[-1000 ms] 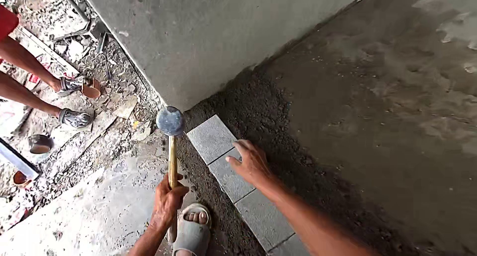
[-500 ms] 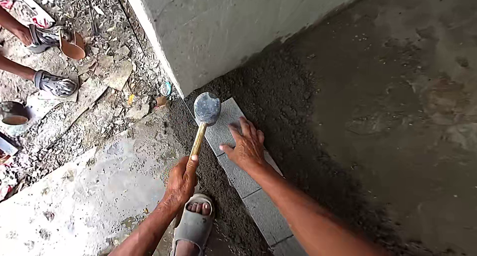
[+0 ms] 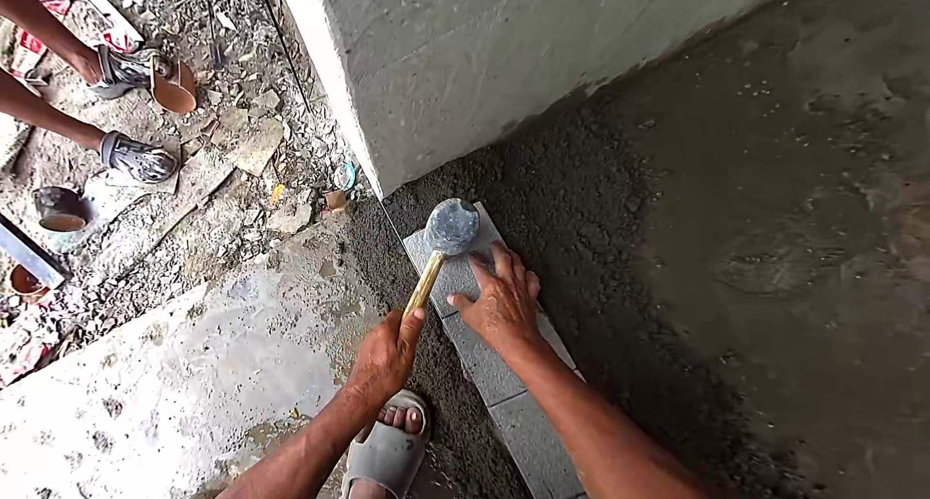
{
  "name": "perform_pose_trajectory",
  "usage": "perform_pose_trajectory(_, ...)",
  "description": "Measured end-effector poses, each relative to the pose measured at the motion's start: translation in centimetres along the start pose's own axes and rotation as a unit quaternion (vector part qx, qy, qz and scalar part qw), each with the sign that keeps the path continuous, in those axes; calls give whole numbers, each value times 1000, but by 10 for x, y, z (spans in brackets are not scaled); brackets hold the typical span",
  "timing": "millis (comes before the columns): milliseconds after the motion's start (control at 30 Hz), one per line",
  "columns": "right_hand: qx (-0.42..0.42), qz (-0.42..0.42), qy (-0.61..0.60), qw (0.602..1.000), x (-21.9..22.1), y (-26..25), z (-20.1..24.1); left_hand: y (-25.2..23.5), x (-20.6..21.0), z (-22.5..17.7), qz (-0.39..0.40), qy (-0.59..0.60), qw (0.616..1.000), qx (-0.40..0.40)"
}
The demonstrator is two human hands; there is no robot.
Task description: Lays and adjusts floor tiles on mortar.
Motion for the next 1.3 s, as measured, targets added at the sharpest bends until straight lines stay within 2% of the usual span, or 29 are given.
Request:
perform_pose_trajectory(333,1,-8,0,1000,2,2,-2,10,3,0,-4,20,1000,18)
perform_pose_trajectory(500,12,-22,-15,1000,0,3,-4,10,4,7,4,20,1000,-1)
perform_pose_trajectory(667,30,-1,-14,999,0,4,-2,10,4,10,-1,8,1000,-8)
perform_pose_trajectory(800,31,-11,-10,999,-1,0,-1,9,4,4,-14,6,1000,16)
perform_pose_trajectory(1100,39,-2,-10,999,1,2,1,5,10,4,28,10,1000,-3)
perform_pose_trajectory(1300,41,1,-5,999,2,0,-2,4,13,5,27,35,999,6)
Point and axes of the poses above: each hand's wrist, its own y-axis away from the middle knuckle, its own x-axis out of the palm, z = x × y, the point moved 10 cm from there along -y, towards the middle knuckle, and after that the axes turned 10 degrees about -z, right-handed, at the moved point
